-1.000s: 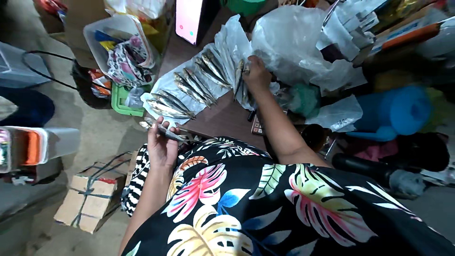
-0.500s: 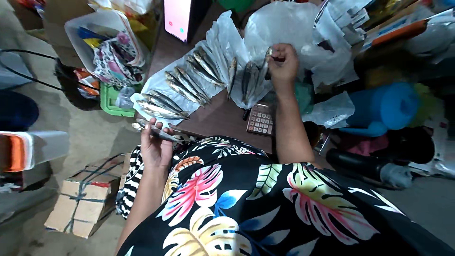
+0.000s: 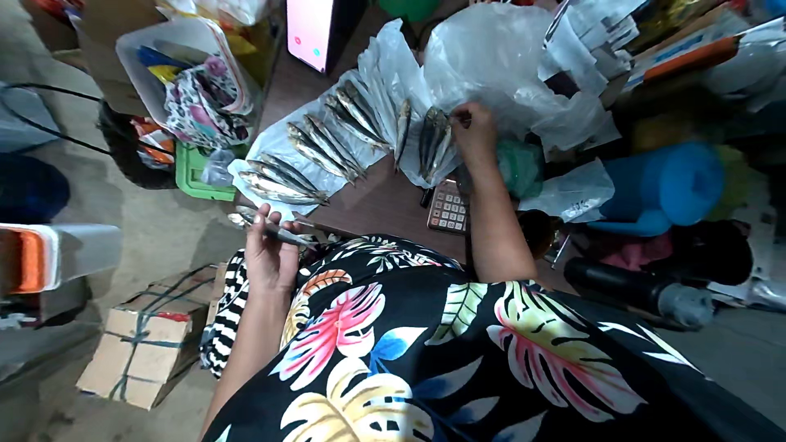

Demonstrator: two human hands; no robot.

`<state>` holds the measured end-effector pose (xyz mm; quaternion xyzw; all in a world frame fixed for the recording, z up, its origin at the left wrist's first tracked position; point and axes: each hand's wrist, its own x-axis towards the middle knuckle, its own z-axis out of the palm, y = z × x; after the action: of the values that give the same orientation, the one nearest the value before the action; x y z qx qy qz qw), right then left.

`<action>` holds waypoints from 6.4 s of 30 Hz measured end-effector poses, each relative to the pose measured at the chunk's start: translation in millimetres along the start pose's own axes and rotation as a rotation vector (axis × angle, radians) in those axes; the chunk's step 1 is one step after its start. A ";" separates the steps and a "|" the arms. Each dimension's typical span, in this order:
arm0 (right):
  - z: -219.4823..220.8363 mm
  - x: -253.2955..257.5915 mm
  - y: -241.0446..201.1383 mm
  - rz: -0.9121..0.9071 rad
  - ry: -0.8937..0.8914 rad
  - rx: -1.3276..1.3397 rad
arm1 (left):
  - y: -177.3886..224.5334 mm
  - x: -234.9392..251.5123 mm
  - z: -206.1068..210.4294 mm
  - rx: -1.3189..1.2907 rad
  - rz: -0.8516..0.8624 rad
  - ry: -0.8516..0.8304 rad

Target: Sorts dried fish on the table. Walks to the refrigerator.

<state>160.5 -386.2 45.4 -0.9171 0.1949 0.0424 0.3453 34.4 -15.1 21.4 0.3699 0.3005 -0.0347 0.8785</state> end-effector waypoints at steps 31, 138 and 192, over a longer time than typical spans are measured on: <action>49.3 0.6 -44.5 0.018 -0.128 -0.361 | 7.4 -7.9 -22.1 -0.067 0.062 0.066; 112.4 -88.9 -116.5 -0.488 -0.649 0.438 | 21.8 1.3 17.2 -0.285 -0.097 -0.539; 137.5 -145.1 -131.7 -0.979 -0.431 0.044 | 10.2 -1.8 -6.3 -0.372 -0.117 -0.431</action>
<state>85.6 -159.0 53.1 -0.8637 -0.3303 0.0596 0.3761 32.6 -3.8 25.3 0.1687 0.1289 -0.1074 0.9713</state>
